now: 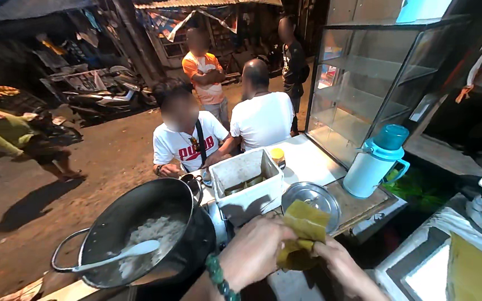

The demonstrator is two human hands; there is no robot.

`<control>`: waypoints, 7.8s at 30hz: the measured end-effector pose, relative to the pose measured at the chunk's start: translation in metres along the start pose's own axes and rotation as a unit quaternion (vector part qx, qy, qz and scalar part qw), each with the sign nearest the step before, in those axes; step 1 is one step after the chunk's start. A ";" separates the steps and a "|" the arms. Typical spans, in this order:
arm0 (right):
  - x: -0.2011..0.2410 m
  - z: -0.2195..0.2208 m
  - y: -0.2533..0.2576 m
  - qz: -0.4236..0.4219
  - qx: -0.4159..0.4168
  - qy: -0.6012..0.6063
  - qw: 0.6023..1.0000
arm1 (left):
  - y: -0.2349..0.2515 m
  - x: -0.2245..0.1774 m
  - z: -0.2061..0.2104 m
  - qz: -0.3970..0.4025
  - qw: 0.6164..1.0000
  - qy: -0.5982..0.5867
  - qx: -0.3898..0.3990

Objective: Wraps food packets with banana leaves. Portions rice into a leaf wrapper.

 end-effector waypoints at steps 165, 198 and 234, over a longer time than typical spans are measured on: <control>0.059 0.300 0.212 -0.077 -0.009 -0.083 0.994 | -0.273 0.320 -0.099 -0.179 0.948 -0.239 -0.108; 0.008 0.382 0.163 0.027 0.436 0.091 0.895 | -0.239 0.253 -0.211 -0.044 0.965 0.248 -0.072; 0.009 0.377 0.169 -0.048 0.279 0.047 0.958 | -0.237 0.208 -0.181 -0.121 0.933 0.305 -0.147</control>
Point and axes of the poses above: each hand's wrist, its own y-axis towards the middle knuckle, its own z-axis out of the palm, x = y × z, the point moved 8 cm from there along y, towards the middle knuckle, and after that the axes turned 6 degrees about z, right-handed, at the moved point
